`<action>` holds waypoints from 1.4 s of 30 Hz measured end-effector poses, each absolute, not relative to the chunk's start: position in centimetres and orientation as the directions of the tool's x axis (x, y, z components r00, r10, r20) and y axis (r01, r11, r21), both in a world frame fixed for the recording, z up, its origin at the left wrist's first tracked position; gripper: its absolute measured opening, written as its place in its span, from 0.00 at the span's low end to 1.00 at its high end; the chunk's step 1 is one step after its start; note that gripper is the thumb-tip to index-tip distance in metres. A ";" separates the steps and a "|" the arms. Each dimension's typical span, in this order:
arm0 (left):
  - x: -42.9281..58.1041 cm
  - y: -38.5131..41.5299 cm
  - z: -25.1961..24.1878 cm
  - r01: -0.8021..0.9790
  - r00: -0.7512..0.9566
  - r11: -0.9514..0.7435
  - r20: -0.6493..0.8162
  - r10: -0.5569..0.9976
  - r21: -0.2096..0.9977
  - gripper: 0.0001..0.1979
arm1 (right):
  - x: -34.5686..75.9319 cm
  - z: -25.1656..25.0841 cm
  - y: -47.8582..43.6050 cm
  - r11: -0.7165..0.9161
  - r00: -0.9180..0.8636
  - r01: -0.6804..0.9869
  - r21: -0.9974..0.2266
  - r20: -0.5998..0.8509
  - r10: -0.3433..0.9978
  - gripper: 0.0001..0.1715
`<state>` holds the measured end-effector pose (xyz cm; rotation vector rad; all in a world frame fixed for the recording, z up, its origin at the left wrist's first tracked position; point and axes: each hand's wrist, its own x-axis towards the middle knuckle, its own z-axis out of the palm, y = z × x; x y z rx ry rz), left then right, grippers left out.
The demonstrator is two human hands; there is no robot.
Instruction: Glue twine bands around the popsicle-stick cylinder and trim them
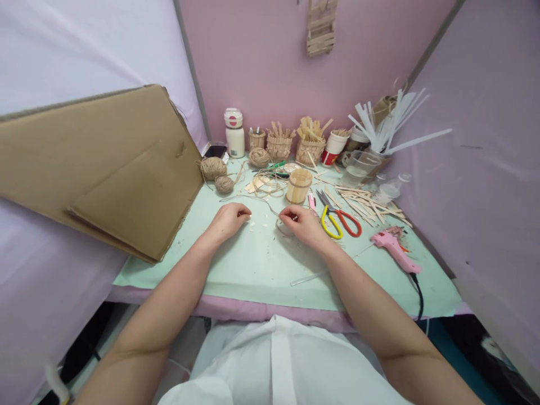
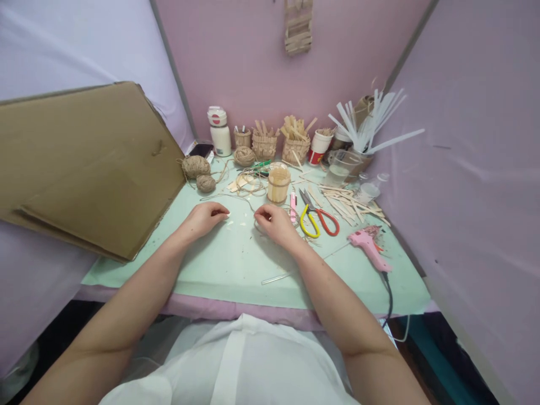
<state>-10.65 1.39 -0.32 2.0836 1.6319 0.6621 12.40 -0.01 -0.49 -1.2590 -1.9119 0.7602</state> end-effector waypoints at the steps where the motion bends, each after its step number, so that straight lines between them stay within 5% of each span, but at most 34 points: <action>1: -10.4 1.5 -0.1 0.782 0.237 -0.256 0.108 0.966 0.568 0.12 | 12.4 -0.4 0.0 0.299 -0.237 0.463 -0.835 0.209 0.949 0.08; 8: -7.1 2.6 -0.1 0.785 0.507 -0.478 0.035 0.861 0.394 0.10 | 12.5 0.2 -0.5 0.126 -0.193 0.258 -0.958 0.076 0.978 0.11; 18: -6.8 2.9 -1.0 0.758 0.527 -0.480 0.019 0.850 0.442 0.07 | 12.4 0.0 -0.4 0.087 -0.194 0.233 -0.969 0.041 0.980 0.10; 25: -6.7 2.4 -0.3 0.701 0.485 -0.427 0.057 0.873 0.571 0.09 | 12.3 -1.1 0.3 -0.027 -0.159 0.016 -1.000 -0.029 0.987 0.10; 31: -5.1 2.3 2.4 0.180 0.264 0.036 -0.084 0.961 0.983 0.09 | 12.9 0.7 0.5 -0.028 -0.082 -0.090 -0.996 -0.020 0.996 0.11; 36: -2.3 2.3 3.3 -0.198 0.170 0.187 -0.154 0.973 0.962 0.12 | 13.5 2.5 1.0 0.074 -0.001 -0.079 -0.994 0.074 0.997 0.09; 42: -0.1 2.1 1.3 -0.286 0.092 0.145 -0.124 0.988 0.947 0.15 | 13.5 1.0 2.1 0.014 0.058 -0.101 -0.995 0.008 0.998 0.09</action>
